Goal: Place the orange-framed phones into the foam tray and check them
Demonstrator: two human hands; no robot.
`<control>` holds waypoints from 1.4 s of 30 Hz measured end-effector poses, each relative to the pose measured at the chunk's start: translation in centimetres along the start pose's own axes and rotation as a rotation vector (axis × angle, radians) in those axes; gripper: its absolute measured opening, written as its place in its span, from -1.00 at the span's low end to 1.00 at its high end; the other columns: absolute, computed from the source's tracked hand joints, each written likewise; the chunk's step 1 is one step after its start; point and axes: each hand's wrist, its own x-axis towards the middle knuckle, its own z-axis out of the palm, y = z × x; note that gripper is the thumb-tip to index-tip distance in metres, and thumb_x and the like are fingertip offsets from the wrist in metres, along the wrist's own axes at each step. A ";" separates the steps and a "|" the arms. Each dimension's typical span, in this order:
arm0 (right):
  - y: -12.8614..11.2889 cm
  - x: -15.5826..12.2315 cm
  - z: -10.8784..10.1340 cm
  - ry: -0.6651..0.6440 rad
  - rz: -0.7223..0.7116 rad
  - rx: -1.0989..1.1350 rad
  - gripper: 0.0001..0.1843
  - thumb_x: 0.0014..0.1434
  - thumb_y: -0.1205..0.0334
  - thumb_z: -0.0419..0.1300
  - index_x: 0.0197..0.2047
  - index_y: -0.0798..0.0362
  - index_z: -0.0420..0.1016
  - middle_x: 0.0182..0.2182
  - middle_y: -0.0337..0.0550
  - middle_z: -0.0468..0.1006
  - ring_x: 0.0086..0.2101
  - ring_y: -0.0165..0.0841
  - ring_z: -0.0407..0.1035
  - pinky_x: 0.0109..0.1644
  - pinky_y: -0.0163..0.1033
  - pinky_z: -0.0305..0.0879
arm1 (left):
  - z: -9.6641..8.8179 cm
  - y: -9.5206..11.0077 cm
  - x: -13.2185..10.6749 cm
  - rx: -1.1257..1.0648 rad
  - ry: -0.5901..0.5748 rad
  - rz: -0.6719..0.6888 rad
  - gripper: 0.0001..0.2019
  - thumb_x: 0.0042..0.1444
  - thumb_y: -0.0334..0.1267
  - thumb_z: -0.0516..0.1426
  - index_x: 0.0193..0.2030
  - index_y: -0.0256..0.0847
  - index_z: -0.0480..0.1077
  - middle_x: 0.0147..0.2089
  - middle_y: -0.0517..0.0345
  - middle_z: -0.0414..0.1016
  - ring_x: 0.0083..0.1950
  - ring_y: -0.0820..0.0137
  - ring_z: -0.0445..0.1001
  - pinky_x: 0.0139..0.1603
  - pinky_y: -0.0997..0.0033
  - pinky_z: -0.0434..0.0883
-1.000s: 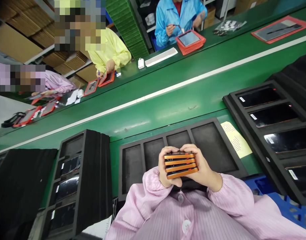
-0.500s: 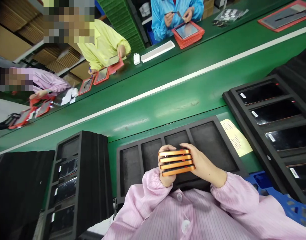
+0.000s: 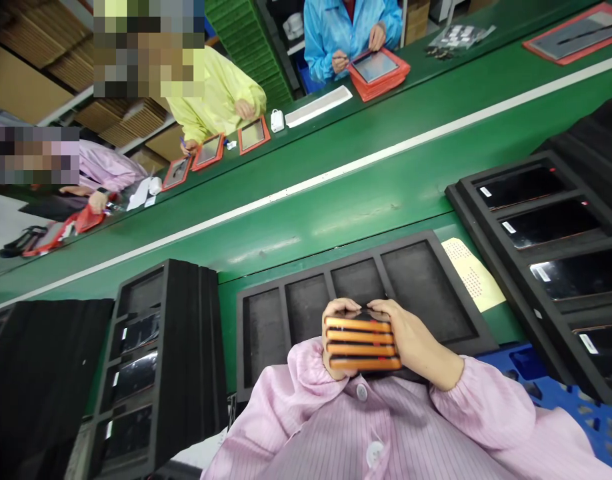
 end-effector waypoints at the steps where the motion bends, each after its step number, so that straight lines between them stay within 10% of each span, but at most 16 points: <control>1: -0.9 0.0 -0.2 0.012 0.013 -0.040 -0.67 0.17 0.14 0.05 0.00 0.03 0.20 -0.15 0.07 0.50 -0.20 -0.09 0.48 -0.21 0.00 0.48 | 0.2 0.5 0.4 -0.017 0.037 -0.065 -0.30 -0.33 0.42 0.14 -0.22 -0.15 0.36 -0.29 0.06 0.45 -0.24 0.21 0.45 -0.16 0.14 0.44; 6: -4.9 0.2 -0.9 -0.063 0.091 -0.256 -0.22 0.10 0.02 0.14 0.25 0.16 -0.11 -0.14 0.15 0.51 -0.30 -0.02 0.50 -0.39 -0.06 0.46 | 2.0 1.3 1.8 -0.089 0.188 -0.460 -0.42 0.19 0.19 -0.18 -0.25 -0.23 0.46 -0.27 0.05 0.55 -0.15 0.24 0.51 -0.06 0.16 0.46; 12: -3.6 0.5 0.4 -0.041 0.171 -0.348 -0.24 0.17 0.01 0.08 0.33 0.08 -0.11 0.07 0.17 0.38 -0.24 -0.02 0.49 -0.32 0.00 0.49 | 2.6 -0.5 1.9 0.165 0.391 -0.330 -0.59 0.12 0.00 0.05 0.02 -0.15 0.37 0.17 0.01 0.37 0.24 0.22 0.26 0.30 0.13 0.16; 17: -2.1 0.0 0.6 -0.008 0.127 -0.243 -0.39 0.28 -0.02 -0.05 0.31 0.05 0.06 0.18 0.02 0.25 0.09 -0.12 0.25 0.05 0.00 0.39 | 1.4 -0.4 5.2 0.100 0.265 -0.114 -0.61 0.14 0.04 0.02 -0.09 -0.20 0.41 0.02 -0.03 0.47 0.12 0.24 0.39 0.20 0.15 0.26; 23: -0.8 0.1 -0.4 -0.008 0.157 -0.035 -0.53 0.33 0.06 -0.11 0.24 0.00 0.24 0.16 -0.16 0.29 0.14 -0.23 0.18 0.21 -0.07 0.20 | 0.1 -0.6 8.7 0.045 -0.110 -0.228 -0.73 0.04 -0.03 0.15 -0.31 -0.20 0.49 -0.21 0.06 0.57 -0.10 0.29 0.50 0.02 0.26 0.37; 29: -0.8 0.2 -1.4 -0.107 -0.039 -0.179 -0.38 0.22 0.45 -0.07 0.32 -0.09 0.06 0.25 -0.20 0.12 0.15 -0.24 0.15 0.20 -0.04 0.24 | -0.4 -0.2 8.7 0.045 -0.126 -0.241 -0.83 0.01 -0.15 0.18 -0.36 -0.20 0.49 -0.29 0.13 0.56 -0.20 0.36 0.48 -0.09 0.35 0.39; 34: -2.8 1.0 -1.9 -0.436 -0.420 -0.245 -0.28 0.00 0.65 0.04 0.11 -0.26 0.31 0.25 -0.40 0.07 0.25 -0.15 -0.10 0.30 0.24 -0.17 | -0.1 -0.1 8.6 0.081 -0.130 -0.243 -0.82 0.04 -0.14 0.16 -0.33 -0.20 0.48 -0.26 0.12 0.56 -0.18 0.36 0.49 -0.06 0.33 0.39; 37: -3.5 2.2 -2.4 -0.570 -0.506 -0.170 -0.40 -0.01 0.69 0.06 -0.04 -0.15 0.40 0.20 -0.36 0.21 0.21 -0.23 0.03 0.30 0.13 -0.03 | 0.0 -0.6 8.6 0.078 -0.123 -0.238 -0.76 0.00 -0.07 0.19 -0.29 -0.19 0.48 -0.20 0.09 0.56 -0.11 0.32 0.49 0.03 0.26 0.37; 42: -4.9 4.3 -4.0 -0.380 -0.584 -0.107 -0.62 0.17 0.46 0.09 0.00 -0.13 0.39 -0.06 -0.22 0.52 0.02 -0.27 0.35 0.25 0.06 0.12 | -0.7 0.5 7.3 -0.128 -0.013 -0.195 -0.59 0.01 0.13 0.14 -0.22 -0.18 0.47 -0.10 0.04 0.55 0.01 0.28 0.47 0.12 0.18 0.33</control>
